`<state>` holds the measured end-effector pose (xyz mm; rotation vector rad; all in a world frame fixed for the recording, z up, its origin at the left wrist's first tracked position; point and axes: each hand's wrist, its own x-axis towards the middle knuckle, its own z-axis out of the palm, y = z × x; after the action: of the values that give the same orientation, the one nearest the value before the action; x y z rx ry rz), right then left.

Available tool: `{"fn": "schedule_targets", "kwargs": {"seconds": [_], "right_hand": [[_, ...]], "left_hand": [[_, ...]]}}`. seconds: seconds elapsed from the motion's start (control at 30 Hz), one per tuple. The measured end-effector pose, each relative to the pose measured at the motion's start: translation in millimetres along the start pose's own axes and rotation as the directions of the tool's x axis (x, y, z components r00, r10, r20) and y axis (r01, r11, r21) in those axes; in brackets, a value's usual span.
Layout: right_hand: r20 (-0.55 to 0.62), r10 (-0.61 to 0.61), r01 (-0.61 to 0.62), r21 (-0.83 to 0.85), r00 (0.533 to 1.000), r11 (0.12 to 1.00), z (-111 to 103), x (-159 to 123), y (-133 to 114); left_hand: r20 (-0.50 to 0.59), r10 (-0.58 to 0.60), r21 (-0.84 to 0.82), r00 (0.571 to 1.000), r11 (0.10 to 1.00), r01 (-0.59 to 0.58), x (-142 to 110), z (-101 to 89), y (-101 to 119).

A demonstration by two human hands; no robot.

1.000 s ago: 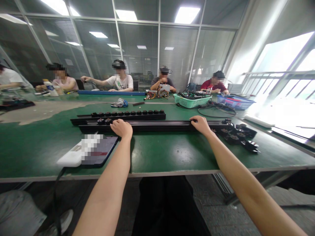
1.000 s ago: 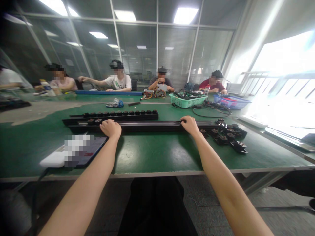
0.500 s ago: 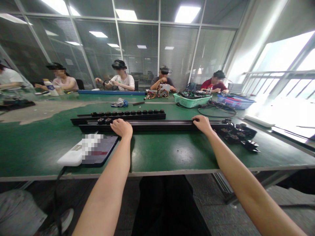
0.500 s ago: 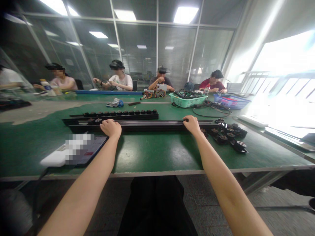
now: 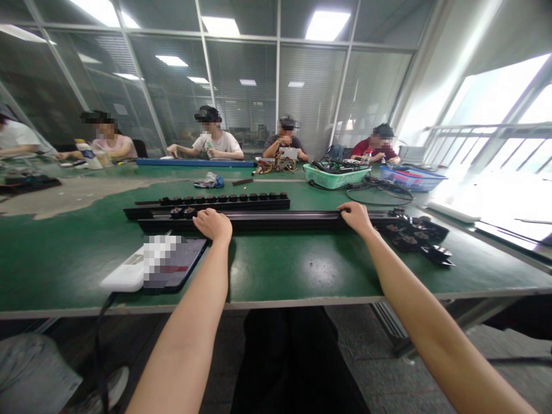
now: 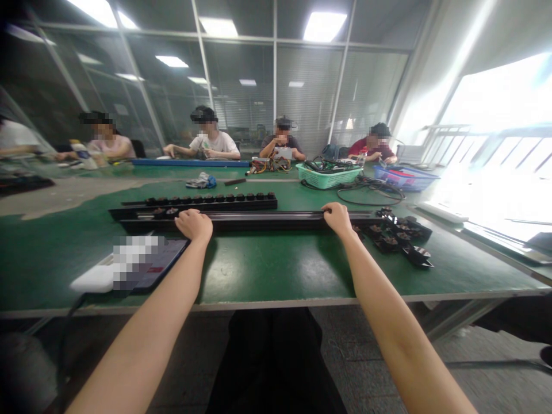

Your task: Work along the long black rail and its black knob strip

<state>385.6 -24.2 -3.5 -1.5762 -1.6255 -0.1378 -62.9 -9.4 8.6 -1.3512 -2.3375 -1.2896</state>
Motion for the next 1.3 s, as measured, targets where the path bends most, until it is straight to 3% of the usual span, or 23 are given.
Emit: {"fn": "schedule_targets", "kwargs": {"seconds": [0.83, 1.3], "right_hand": [[-0.009, 0.024, -0.025, -0.075, 1.0, 0.997, 8.8, -1.4, 5.9], [-0.035, 0.148, -0.151, -0.098, 0.988, 0.984, -1.0, -3.8, 6.9]], "left_hand": [[0.01, 0.003, 0.023, 1.0, 1.0, -0.003, 0.8, -1.6, 0.3], [-0.023, 0.014, 0.018, 1.0, 1.0, -0.014, 0.9, 2.4, -2.2]]}}
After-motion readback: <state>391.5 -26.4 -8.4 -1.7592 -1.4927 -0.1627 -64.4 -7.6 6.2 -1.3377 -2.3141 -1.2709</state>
